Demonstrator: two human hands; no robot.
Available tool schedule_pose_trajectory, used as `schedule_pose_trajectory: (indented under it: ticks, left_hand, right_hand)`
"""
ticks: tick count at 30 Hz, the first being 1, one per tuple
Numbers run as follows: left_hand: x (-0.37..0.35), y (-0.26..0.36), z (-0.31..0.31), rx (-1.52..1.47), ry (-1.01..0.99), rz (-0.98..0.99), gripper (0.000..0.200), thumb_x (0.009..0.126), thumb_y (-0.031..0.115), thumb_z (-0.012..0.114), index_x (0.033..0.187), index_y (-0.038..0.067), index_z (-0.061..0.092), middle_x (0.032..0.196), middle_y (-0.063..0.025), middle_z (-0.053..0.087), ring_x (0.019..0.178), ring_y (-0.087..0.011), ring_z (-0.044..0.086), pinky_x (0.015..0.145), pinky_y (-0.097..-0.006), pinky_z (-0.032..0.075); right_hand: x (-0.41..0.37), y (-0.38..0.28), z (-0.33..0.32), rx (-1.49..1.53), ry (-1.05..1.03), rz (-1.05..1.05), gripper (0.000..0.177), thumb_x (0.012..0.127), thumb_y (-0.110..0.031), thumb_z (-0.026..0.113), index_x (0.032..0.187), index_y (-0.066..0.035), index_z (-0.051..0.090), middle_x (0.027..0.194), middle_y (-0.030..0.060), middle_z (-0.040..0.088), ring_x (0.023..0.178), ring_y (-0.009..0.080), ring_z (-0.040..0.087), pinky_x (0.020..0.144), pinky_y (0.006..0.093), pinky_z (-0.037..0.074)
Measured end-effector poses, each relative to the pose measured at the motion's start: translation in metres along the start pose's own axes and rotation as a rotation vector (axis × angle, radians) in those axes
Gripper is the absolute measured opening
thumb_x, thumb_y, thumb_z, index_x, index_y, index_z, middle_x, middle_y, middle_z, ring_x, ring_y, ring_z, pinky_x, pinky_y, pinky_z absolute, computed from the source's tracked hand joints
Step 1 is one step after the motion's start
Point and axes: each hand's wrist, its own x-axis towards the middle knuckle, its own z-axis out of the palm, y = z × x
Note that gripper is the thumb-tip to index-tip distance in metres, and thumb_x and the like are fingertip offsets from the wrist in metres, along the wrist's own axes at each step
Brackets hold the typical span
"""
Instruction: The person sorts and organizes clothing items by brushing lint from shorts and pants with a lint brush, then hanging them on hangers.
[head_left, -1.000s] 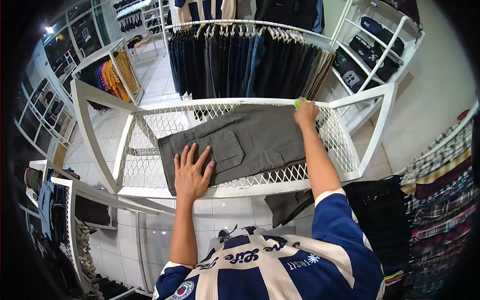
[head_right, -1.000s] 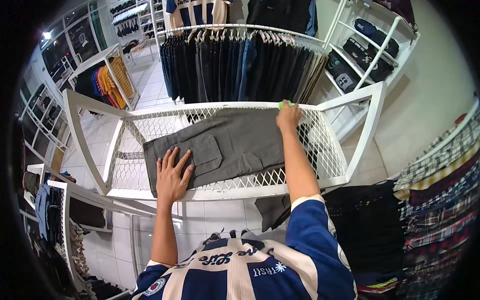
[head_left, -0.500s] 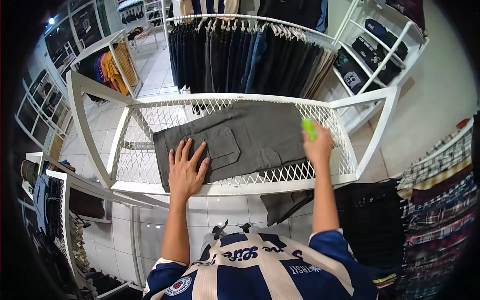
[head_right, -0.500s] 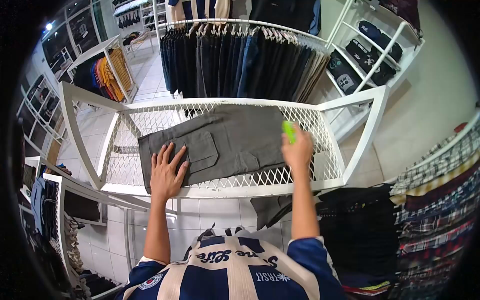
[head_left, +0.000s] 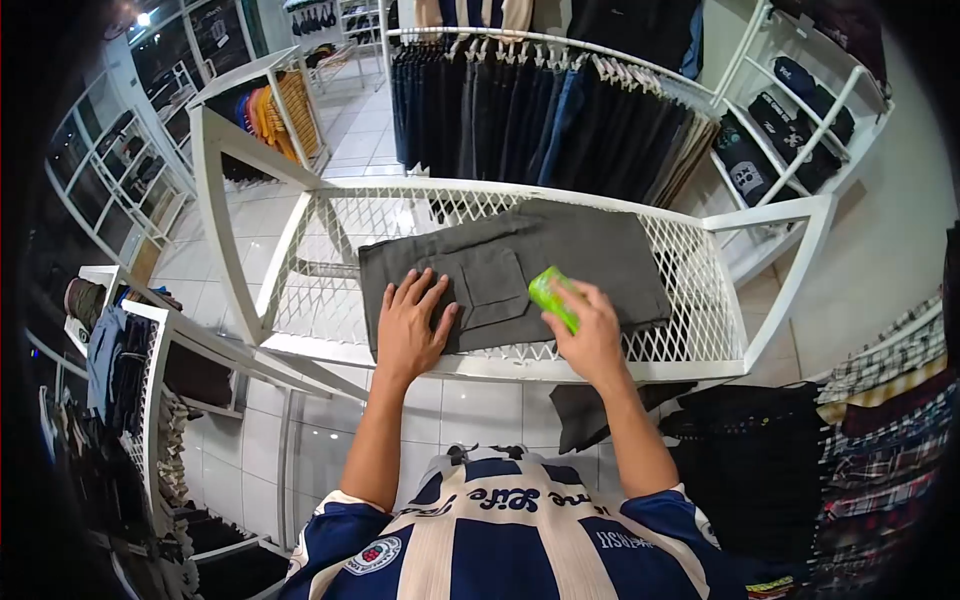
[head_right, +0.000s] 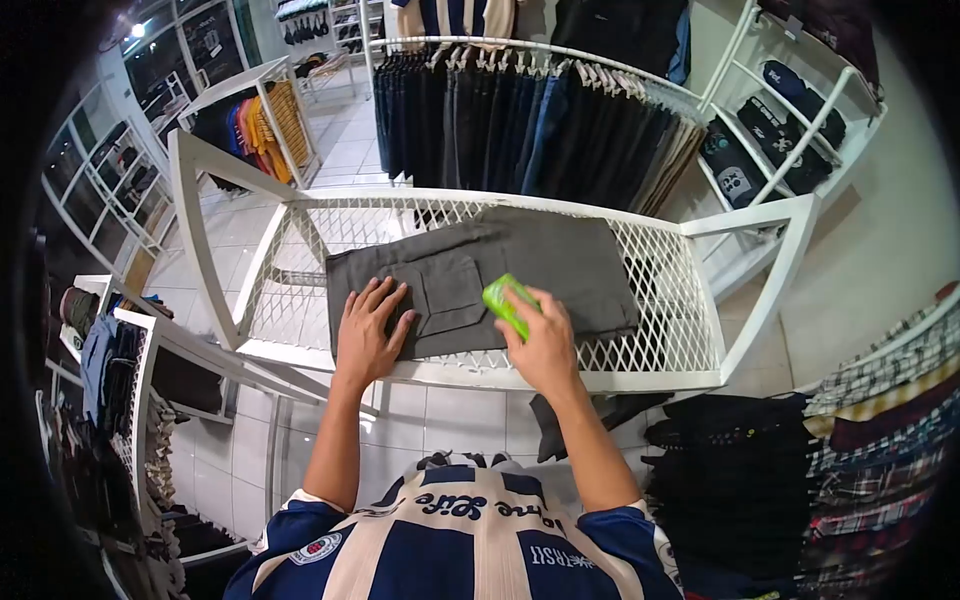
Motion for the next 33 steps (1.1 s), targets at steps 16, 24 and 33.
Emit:
schedule_pose_trajectory:
  ticks: [16,24,33]
  left_hand:
    - [-0.062,-0.053,-0.017,0.158,0.169,-0.103,0.044,0.103,0.025,0.047,0.143,0.011,0.06,0.151,-0.008,0.057,0.141,-0.0315,0.049,0.121,-0.0539,0.025]
    - [-0.06,-0.05,-0.016,0.154,0.167,-0.137,0.048,0.103,0.023,0.045,0.148,0.012,0.057,0.152,-0.0038,0.056,0.141,-0.0286,0.049,0.122,-0.0518,0.023]
    - [-0.059,-0.049,-0.02,0.17,0.175,-0.105,0.047,0.102,0.022,0.048,0.147,0.011,0.058,0.151,-0.0052,0.057,0.141,-0.0324,0.046,0.121,-0.0513,0.026]
  right_hand:
    - [0.062,-0.133,0.182,0.237,-0.122,-0.176,0.049,0.089,-0.02,0.075,0.135,-0.009,0.065,0.117,0.0218,0.058,0.107,0.0389,0.061,0.094,0.0459,0.051]
    - [0.127,0.152,0.038,-0.405,0.143,0.329,0.044,0.08,-0.012,0.077,0.122,-0.013,0.066,0.101,0.0213,0.066,0.099,0.0414,0.064,0.083,0.0525,0.051]
    - [0.029,-0.089,0.096,0.104,-0.011,-0.043,0.052,0.077,-0.026,0.087,0.124,-0.01,0.07,0.116,0.0184,0.063,0.107,0.0365,0.062,0.096,0.0456,0.051]
